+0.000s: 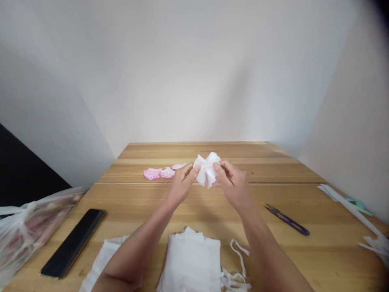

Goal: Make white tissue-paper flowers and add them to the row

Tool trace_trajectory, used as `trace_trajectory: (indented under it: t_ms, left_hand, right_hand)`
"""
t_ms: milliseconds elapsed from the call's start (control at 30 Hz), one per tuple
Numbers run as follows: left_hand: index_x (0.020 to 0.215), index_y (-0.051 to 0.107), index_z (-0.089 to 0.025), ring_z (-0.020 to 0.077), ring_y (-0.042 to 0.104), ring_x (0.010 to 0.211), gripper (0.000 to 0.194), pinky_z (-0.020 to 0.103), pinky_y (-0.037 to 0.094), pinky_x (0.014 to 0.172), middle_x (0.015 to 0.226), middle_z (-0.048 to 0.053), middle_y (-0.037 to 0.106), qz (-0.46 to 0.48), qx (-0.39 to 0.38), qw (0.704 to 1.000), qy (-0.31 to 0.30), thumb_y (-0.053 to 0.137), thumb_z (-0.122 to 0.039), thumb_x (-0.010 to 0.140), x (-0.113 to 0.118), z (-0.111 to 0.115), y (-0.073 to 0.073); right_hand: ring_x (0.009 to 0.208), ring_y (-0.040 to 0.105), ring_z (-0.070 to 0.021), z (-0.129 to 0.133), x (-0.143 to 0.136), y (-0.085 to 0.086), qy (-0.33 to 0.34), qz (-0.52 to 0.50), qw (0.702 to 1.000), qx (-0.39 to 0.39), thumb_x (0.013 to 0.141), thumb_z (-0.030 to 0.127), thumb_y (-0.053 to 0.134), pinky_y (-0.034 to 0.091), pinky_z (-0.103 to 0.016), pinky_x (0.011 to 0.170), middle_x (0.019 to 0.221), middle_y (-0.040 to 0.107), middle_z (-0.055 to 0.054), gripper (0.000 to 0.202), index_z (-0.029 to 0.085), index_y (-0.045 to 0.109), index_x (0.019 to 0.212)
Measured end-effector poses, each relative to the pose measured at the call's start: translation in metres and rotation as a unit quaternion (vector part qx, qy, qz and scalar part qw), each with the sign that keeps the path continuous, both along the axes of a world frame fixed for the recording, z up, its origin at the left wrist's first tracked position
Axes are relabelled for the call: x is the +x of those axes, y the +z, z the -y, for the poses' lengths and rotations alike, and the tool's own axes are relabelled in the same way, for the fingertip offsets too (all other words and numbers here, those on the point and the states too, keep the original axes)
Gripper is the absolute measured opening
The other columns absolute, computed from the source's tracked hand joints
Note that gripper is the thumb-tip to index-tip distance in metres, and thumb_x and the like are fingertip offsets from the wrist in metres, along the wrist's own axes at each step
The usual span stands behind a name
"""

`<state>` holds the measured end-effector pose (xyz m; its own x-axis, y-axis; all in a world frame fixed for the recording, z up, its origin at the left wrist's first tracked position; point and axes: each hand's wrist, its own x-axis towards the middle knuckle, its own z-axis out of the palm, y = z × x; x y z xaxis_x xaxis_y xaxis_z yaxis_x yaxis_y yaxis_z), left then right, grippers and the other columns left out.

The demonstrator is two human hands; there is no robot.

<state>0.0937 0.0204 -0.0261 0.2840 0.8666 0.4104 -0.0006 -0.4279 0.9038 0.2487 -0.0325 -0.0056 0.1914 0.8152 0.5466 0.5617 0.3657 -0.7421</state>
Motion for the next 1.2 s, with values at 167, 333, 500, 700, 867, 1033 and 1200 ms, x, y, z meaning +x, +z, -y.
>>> trace_trajectory:
  t_ms: [167, 333, 500, 700, 867, 1033, 1200]
  left_hand:
    - [0.072, 0.065, -0.015, 0.0143, 0.053, 0.071, 0.028, 0.023, 0.039, 0.069, 0.071, 0.001, 0.063, -0.055, 0.053, 0.997, 0.004, 0.058, -0.039, 0.084, -0.001, 0.005, 0.005]
    - [0.061, 0.059, -0.014, 0.0107, 0.046, 0.061, 0.034, 0.022, 0.037, 0.06, 0.062, -0.001, 0.055, 0.027, -0.044, 0.999, -0.002, 0.064, -0.043, 0.077, 0.004, 0.002, 0.003]
    - [0.068, 0.063, -0.013, 0.0095, 0.046, 0.061, 0.034, 0.022, 0.039, 0.061, 0.064, -0.001, 0.057, 0.1, -0.107, 0.989, -0.002, 0.066, -0.046, 0.075, 0.007, 0.0, 0.002]
    - [0.064, 0.061, -0.013, 0.0099, 0.046, 0.06, 0.038, 0.022, 0.037, 0.059, 0.061, -0.001, 0.056, 0.074, -0.086, 0.994, 0.009, 0.067, -0.049, 0.075, 0.008, 0.001, 0.0]
    - [0.067, 0.061, -0.013, 0.0096, 0.045, 0.062, 0.043, 0.022, 0.038, 0.062, 0.063, -0.001, 0.055, 0.111, -0.127, 0.985, -0.023, 0.068, -0.055, 0.073, 0.009, -0.002, -0.003]
    - [0.063, 0.053, -0.015, 0.0092, 0.042, 0.061, 0.048, 0.022, 0.036, 0.061, 0.061, -0.002, 0.05, 0.118, -0.128, 0.985, -0.017, 0.062, -0.06, 0.076, 0.006, -0.006, -0.006]
    - [0.063, 0.06, -0.014, 0.0124, 0.048, 0.063, 0.041, 0.023, 0.037, 0.061, 0.063, 0.0, 0.057, -0.016, -0.022, 0.999, 0.025, 0.062, -0.053, 0.078, 0.003, 0.002, 0.0]
  right_hand:
    - [0.055, 0.048, -0.0105, 0.0, 0.0, 0.0, -0.006, 0.004, 1.0, 0.007, 0.093, 0.043, 0.047, 0.037, -0.022, 0.053, 0.061, 0.053, 0.003, 0.031, 0.019, 0.059, 0.077]
    - [0.053, 0.049, -0.0109, 0.004, 0.003, 0.003, 0.03, 0.031, 0.999, 0.001, 0.094, 0.047, 0.043, 0.038, -0.023, 0.053, 0.061, 0.055, 0.004, 0.032, 0.02, 0.061, 0.092]
    - [0.075, 0.063, -0.017, 0.006, 0.001, 0.004, 0.043, 0.086, 0.995, -0.001, 0.088, 0.046, 0.055, 0.047, -0.028, 0.069, 0.092, 0.069, -0.003, 0.033, 0.022, 0.059, 0.111]
    - [0.078, 0.063, -0.0181, 0.0, -0.004, 0.0, -0.017, 0.101, 0.994, 0.036, 0.084, 0.033, 0.058, 0.048, -0.031, 0.075, 0.093, 0.071, -0.004, 0.017, 0.023, 0.062, 0.097]
    - [0.065, 0.059, -0.0144, -0.003, 0.0, -0.002, 0.0, -0.016, 1.0, 0.009, 0.086, 0.033, 0.054, 0.046, -0.025, 0.061, 0.071, 0.064, -0.001, 0.017, 0.02, 0.063, 0.08]
    - [0.062, 0.057, -0.0132, -0.003, 0.001, -0.003, 0.013, -0.053, 0.998, -0.002, 0.086, 0.036, 0.055, 0.045, -0.024, 0.058, 0.07, 0.063, -0.001, 0.02, 0.019, 0.063, 0.079]
    - [0.064, 0.058, -0.0134, -0.003, 0.0, -0.003, -0.003, -0.03, 1.0, 0.007, 0.087, 0.035, 0.055, 0.047, -0.024, 0.06, 0.07, 0.064, -0.001, 0.019, 0.019, 0.064, 0.079]
